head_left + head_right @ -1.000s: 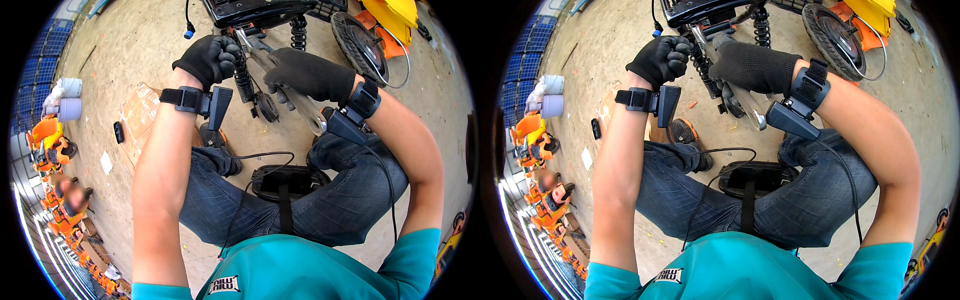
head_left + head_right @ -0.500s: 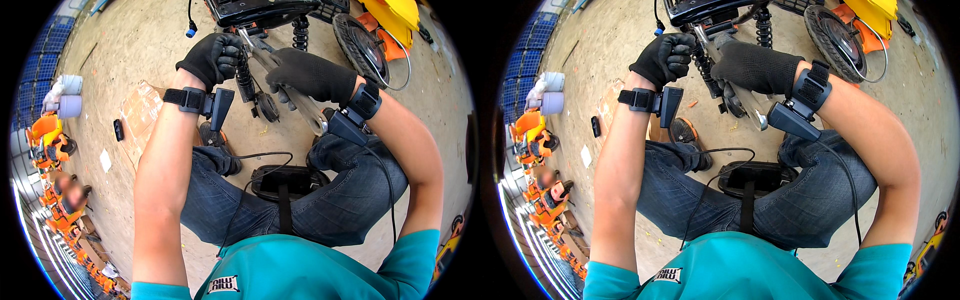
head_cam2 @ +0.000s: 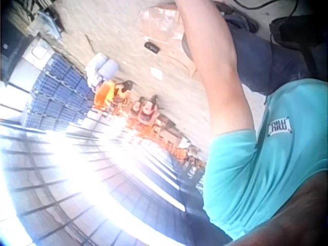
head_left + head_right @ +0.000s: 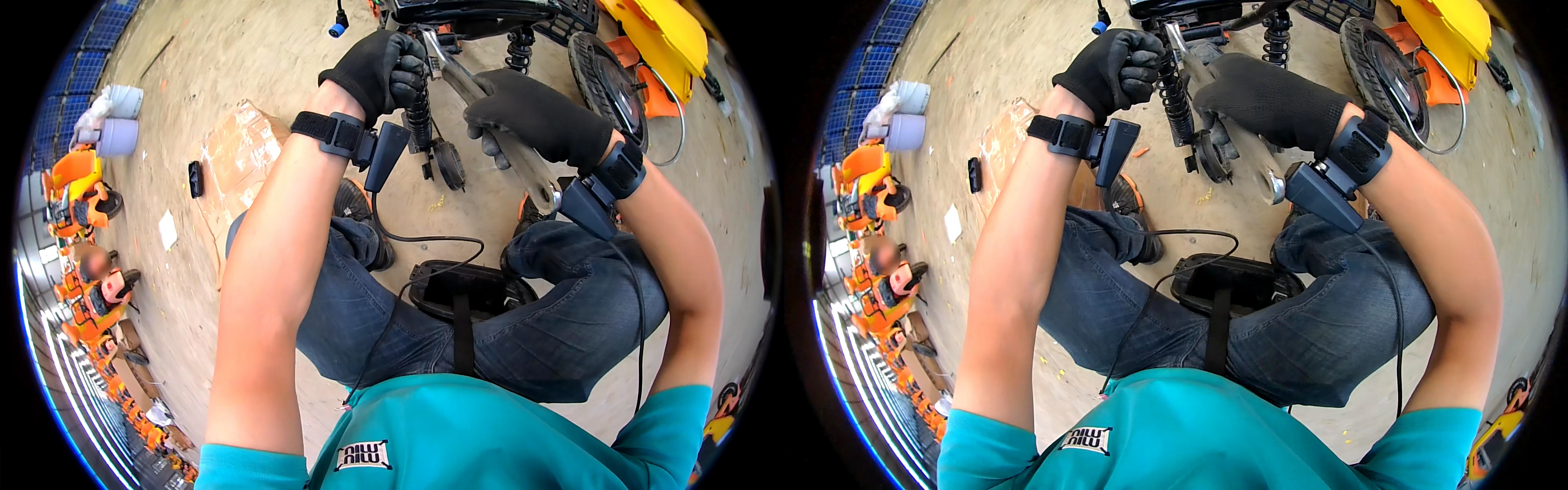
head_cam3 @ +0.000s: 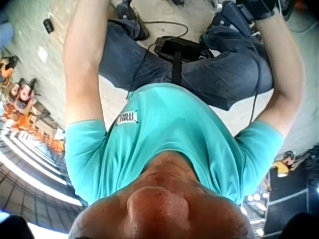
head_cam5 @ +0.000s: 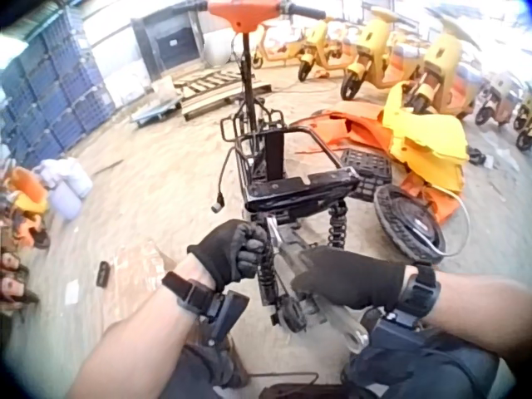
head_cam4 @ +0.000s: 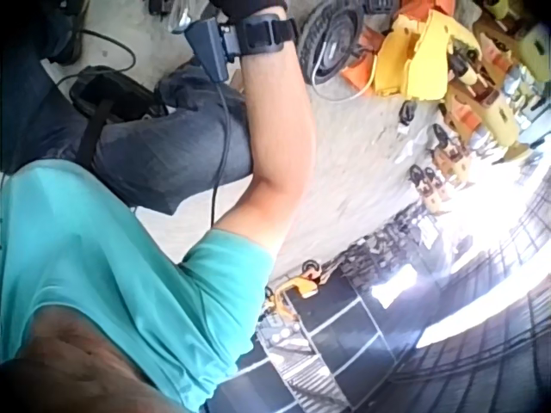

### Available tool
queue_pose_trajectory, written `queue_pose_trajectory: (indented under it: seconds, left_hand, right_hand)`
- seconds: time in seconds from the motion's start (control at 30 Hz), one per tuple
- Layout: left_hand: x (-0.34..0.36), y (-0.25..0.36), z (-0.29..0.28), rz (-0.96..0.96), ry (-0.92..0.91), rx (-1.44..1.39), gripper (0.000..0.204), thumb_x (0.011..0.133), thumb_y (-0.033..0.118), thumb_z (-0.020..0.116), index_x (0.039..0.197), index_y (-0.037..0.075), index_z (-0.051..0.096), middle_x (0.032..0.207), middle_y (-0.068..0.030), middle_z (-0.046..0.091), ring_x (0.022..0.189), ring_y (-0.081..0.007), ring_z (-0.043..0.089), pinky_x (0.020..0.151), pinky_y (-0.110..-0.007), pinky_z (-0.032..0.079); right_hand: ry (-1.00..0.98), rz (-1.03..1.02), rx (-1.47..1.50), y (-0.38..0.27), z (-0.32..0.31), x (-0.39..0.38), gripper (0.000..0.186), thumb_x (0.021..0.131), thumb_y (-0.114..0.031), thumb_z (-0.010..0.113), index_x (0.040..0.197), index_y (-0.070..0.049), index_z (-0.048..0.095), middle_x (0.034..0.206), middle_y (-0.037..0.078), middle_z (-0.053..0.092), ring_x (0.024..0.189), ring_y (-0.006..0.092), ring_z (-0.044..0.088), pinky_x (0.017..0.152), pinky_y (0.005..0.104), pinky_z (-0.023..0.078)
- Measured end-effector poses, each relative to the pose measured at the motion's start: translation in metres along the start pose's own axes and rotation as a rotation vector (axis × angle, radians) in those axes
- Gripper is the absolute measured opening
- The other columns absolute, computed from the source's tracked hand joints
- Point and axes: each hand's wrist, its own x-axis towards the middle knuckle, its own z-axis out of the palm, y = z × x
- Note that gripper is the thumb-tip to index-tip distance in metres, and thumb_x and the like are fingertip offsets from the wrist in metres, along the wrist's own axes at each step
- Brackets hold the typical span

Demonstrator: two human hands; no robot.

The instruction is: The person attaches a component to a motorcycle frame by hand and tightens a bolt using an adjustable wrench. They work on the rear suspension area while wearing black gloves.

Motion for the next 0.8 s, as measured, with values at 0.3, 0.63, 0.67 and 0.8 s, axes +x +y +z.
queue_pose_trajectory:
  seconds: [0.3,0.63,0.67,0.8]
  left_hand:
    - [-0.002,-0.003,0.001,0.045,0.043,0.025,0.029,0.093,0.014,0.039,0.064,0.014,0.038,0.054,0.0065,0.028,0.038,-0.0062,0.022,0.034,-0.021,0.021]
    - [-0.004,-0.009,0.002,0.100,0.068,0.093,0.029,0.092,0.014,0.037,0.063,0.013,0.039,0.052,0.0062,0.028,0.037,-0.0065,0.021,0.034,-0.021,0.020]
    - [-0.005,-0.010,0.003,0.114,0.063,0.117,0.029,0.092,0.014,0.037,0.064,0.013,0.040,0.052,0.0062,0.028,0.038,-0.0065,0.021,0.034,-0.021,0.020]
    - [-0.002,-0.014,0.007,0.196,0.099,0.204,0.024,0.092,0.017,0.037,0.070,0.015,0.043,0.057,0.0068,0.031,0.042,-0.0059,0.025,0.038,-0.021,0.022]
  right_hand:
    - [-0.017,0.006,0.122,-0.008,-0.002,0.002,0.019,0.086,-0.015,0.051,0.082,0.004,0.053,0.067,0.008,0.058,0.053,0.0134,0.058,0.052,0.0287,0.050]
    - [-0.022,0.020,0.106,-0.015,-0.003,0.004,0.018,0.085,-0.012,0.052,0.083,0.005,0.055,0.064,0.009,0.056,0.052,0.0148,0.058,0.051,0.0285,0.051]
    - [-0.023,0.029,0.100,-0.014,-0.004,0.005,0.017,0.084,-0.012,0.051,0.084,0.005,0.056,0.066,0.009,0.057,0.053,0.0147,0.058,0.050,0.0283,0.051]
    - [-0.081,-0.195,-0.175,-0.004,-0.013,0.001,0.014,0.083,-0.010,0.052,0.088,-0.001,0.060,0.082,0.013,0.057,0.069,0.0231,0.060,0.060,0.0336,0.050]
